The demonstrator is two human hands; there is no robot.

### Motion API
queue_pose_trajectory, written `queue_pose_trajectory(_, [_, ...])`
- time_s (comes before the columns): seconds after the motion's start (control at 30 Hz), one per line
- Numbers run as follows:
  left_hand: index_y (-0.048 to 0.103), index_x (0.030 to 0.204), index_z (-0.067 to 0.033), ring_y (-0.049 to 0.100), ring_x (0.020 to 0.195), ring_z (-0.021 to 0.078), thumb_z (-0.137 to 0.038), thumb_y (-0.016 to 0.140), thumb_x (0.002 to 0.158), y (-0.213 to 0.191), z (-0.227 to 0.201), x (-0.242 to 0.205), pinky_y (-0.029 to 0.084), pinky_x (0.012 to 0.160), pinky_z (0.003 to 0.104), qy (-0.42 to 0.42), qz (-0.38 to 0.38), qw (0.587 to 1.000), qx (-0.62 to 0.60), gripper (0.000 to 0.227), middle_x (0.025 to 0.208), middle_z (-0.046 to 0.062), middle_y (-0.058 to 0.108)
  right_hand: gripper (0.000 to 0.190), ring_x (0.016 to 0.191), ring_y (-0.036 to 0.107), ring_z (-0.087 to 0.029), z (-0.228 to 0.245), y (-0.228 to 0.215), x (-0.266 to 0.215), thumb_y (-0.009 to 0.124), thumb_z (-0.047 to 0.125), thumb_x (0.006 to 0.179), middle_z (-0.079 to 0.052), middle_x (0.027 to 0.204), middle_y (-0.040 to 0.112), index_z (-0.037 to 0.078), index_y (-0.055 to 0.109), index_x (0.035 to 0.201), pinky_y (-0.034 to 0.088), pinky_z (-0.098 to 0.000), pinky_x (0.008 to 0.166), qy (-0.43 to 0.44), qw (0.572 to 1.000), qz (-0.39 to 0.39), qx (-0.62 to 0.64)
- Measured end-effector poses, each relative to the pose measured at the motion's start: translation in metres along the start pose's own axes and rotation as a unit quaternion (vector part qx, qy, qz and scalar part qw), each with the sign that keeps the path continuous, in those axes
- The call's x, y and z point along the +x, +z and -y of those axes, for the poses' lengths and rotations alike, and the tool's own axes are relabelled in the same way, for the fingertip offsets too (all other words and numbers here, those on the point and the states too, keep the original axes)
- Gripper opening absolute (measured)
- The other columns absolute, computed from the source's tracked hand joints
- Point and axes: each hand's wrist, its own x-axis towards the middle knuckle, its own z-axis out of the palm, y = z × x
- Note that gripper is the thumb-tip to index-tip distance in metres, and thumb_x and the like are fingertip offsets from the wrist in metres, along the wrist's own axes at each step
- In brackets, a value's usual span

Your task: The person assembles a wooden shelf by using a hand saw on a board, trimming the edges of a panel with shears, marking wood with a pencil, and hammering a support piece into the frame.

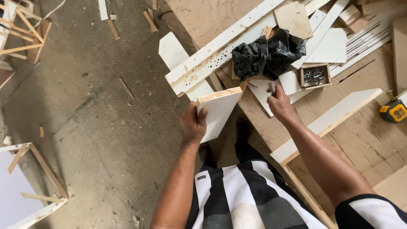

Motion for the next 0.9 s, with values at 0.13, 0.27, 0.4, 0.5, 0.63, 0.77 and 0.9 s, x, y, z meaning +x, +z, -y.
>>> queue_pose_trajectory(0.13, [0.057,0.091,-0.0093,0.063,0.068,0.021,-0.057,0.058,0.104,-0.014,-0.014,-0.007,0.051,0.06,0.037,0.067,-0.006,0.998,-0.002,0.049,0.075,0.007,0.059,0.038,0.049,0.04,-0.005,0.091,0.013,-0.045,0.062,0.033,0.101,0.005,0.07,0.047,0.007,0.065,0.128,0.03,-0.0237,0.038,0.048,0.909,0.098,0.402])
queue_pose_trajectory(0.27, [0.058,0.093,-0.01,0.064,0.074,0.0209,-0.055,0.061,0.107,-0.04,-0.026,-0.015,0.052,0.06,0.038,0.154,-0.01,0.988,0.029,0.047,0.079,0.004,0.061,0.027,0.045,0.042,-0.006,0.164,0.041,-0.078,0.064,0.029,0.101,0.002,0.065,0.053,0.004,0.069,0.109,0.031,-0.0238,0.034,0.045,0.885,0.073,0.457])
queue_pose_trajectory(0.4, [0.058,0.097,-0.0158,0.067,0.08,0.0203,-0.069,0.07,0.086,-0.07,-0.036,-0.02,0.058,0.068,0.035,0.178,0.077,0.981,-0.016,0.056,0.086,0.003,0.063,0.021,0.056,0.057,-0.009,0.19,0.054,-0.085,0.066,0.023,0.101,-0.001,0.073,0.062,0.003,0.069,0.094,0.051,-0.0269,0.048,0.009,0.887,0.058,0.458])
queue_pose_trajectory(0.5, [0.058,0.12,-0.0138,0.066,0.104,0.0303,-0.074,0.067,0.08,-0.099,-0.047,-0.016,0.057,0.091,0.041,0.192,0.127,0.963,-0.141,0.073,0.112,0.013,0.064,0.018,0.068,0.065,-0.008,0.199,0.06,-0.083,0.064,0.022,0.096,-0.003,0.085,0.071,0.005,0.07,0.094,0.057,-0.0254,0.06,-0.101,0.887,0.109,0.437])
queue_pose_trajectory(0.63, [0.054,0.137,-0.0058,0.068,0.111,0.0303,-0.066,0.076,0.081,-0.093,-0.05,0.013,0.056,0.098,0.043,0.084,0.202,0.956,-0.196,0.085,0.123,0.017,0.067,0.021,0.068,0.053,-0.007,0.213,0.068,-0.086,0.062,0.021,0.103,-0.008,0.09,0.07,0.002,0.07,0.098,0.044,-0.0216,0.063,-0.149,0.895,0.138,0.397])
queue_pose_trajectory(0.77, [0.076,0.102,-0.0085,0.081,0.082,0.0209,-0.055,0.089,0.064,-0.096,-0.052,0.025,0.067,0.074,0.041,-0.064,0.299,0.951,-0.042,0.061,0.092,0.01,0.082,0.036,0.068,0.055,-0.007,0.23,0.05,-0.091,0.049,0.035,0.108,0.0,0.081,0.06,0.004,0.067,0.11,0.05,-0.0226,0.063,-0.045,0.931,0.116,0.343])
queue_pose_trajectory(0.9, [0.077,0.103,-0.0103,0.079,0.078,0.0179,-0.05,0.084,0.078,-0.1,-0.051,0.024,0.067,0.073,0.038,-0.08,0.252,0.964,-0.037,0.047,0.089,0.007,0.082,0.035,0.055,0.05,-0.011,0.231,0.006,-0.096,0.05,0.028,0.105,-0.004,0.074,0.059,0.001,0.064,0.123,0.043,-0.028,0.043,-0.03,0.929,0.036,0.368])
